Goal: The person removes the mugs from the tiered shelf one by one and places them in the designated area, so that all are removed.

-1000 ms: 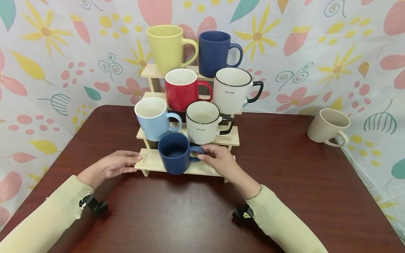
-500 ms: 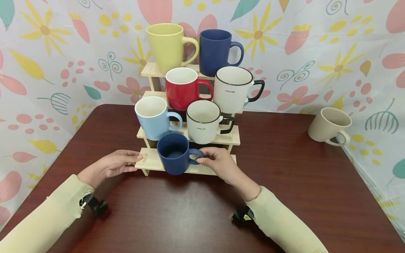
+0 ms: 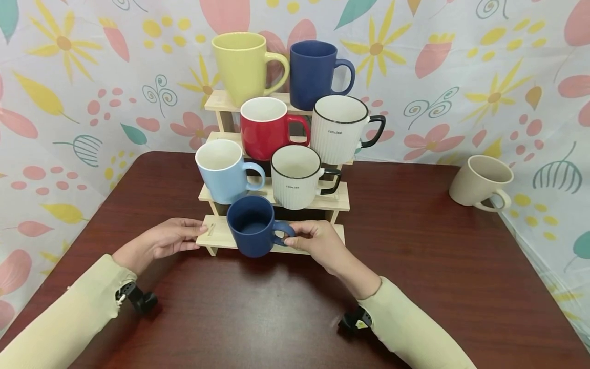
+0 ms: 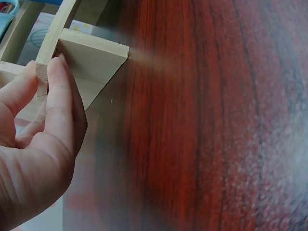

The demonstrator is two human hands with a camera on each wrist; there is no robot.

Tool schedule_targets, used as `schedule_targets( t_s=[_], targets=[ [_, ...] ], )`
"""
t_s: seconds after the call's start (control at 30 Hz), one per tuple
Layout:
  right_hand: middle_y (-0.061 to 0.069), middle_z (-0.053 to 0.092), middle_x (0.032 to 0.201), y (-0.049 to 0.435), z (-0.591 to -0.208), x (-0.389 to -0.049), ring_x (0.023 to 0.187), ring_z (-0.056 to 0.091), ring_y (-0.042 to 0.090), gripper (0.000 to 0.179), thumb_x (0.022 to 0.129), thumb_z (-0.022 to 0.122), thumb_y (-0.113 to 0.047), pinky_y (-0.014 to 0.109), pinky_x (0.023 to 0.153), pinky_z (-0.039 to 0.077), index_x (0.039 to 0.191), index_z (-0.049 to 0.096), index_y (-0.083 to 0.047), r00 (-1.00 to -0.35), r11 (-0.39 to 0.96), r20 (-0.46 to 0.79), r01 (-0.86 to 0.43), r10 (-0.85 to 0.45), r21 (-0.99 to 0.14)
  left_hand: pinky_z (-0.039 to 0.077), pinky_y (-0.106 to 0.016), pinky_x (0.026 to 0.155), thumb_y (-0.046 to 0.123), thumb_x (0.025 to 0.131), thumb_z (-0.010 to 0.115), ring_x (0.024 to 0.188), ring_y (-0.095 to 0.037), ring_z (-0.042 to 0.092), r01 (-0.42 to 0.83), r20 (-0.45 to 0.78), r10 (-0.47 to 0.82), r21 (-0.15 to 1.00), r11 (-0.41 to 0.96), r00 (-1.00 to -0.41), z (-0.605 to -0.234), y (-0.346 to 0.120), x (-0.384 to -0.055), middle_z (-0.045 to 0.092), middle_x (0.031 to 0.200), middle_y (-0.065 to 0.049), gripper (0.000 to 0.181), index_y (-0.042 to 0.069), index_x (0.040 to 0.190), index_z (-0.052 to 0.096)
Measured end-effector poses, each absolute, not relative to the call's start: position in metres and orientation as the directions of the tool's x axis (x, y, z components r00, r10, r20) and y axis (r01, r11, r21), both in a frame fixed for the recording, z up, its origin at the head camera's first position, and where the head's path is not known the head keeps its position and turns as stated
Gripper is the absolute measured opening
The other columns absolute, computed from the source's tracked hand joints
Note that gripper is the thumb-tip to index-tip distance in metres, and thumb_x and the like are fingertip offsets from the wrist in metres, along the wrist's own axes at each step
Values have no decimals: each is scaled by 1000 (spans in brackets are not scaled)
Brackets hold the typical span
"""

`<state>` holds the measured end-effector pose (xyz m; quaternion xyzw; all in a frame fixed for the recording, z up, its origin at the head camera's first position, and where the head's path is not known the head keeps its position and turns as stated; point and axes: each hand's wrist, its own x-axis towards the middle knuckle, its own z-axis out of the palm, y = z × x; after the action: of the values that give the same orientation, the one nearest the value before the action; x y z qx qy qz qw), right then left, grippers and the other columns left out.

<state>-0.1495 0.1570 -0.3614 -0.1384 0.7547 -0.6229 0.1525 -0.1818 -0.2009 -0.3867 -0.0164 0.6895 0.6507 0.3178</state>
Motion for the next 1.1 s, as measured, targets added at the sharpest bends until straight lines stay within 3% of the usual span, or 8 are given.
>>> schedule_targets(
  t_s=[0.17, 0.4, 0.6, 0.67, 0.87, 1.1],
  targets=[
    [14, 73, 101, 153, -358, -146, 81, 62, -2, 22, 92, 68, 6, 14, 74, 54, 109, 66, 18, -930, 273, -30, -76, -365, -959, 59, -15, 78, 12, 107, 49, 86, -1, 66, -440, -465, 383, 884, 157, -798, -386, -201, -182, 68, 92, 6, 58, -20, 150, 28],
    [10, 74, 99, 153, -357, -140, 82, 64, -3, 24, 93, 67, 6, 14, 77, 55, 112, 63, 21, -936, 232, -33, -53, -350, -971, 59, -15, 77, 11, 107, 50, 84, -2, 66, -445, -472, 369, 881, 163, -800, -387, -200, -182, 69, 90, 6, 56, -19, 149, 29],
    [18, 74, 99, 157, -354, -136, 82, 62, -3, 19, 92, 67, 6, 14, 75, 54, 107, 67, 17, -934, 271, 27, -130, -355, -954, 59, -15, 77, 11, 106, 50, 84, -2, 67, -444, -469, 366, 882, 158, -803, -387, -199, -182, 69, 89, 6, 55, -19, 149, 30],
    [14, 74, 96, 159, -353, -134, 80, 61, -2, 17, 91, 69, 6, 15, 73, 53, 105, 69, 16, -934, 282, 49, -156, -355, -947, 59, -15, 77, 11, 106, 50, 84, -2, 67, -441, -467, 367, 884, 158, -804, -387, -200, -182, 69, 90, 6, 56, -19, 149, 30],
    [-17, 68, 86, 165, -350, -127, 76, 59, 0, 18, 92, 68, 6, 17, 69, 51, 104, 66, 20, -930, 231, 52, -144, -364, -962, 59, -15, 77, 11, 106, 50, 84, -2, 67, -436, -463, 372, 886, 160, -805, -387, -200, -182, 69, 90, 6, 55, -20, 148, 30],
    [-21, 69, 89, 173, -345, -121, 77, 62, -1, 22, 93, 69, 2, 17, 66, 52, 107, 66, 19, -938, 228, 41, -126, -345, -965, 59, -15, 77, 11, 107, 50, 84, -2, 66, -439, -466, 371, 884, 160, -803, -387, -200, -182, 69, 89, 6, 56, -20, 148, 30]
  ],
)
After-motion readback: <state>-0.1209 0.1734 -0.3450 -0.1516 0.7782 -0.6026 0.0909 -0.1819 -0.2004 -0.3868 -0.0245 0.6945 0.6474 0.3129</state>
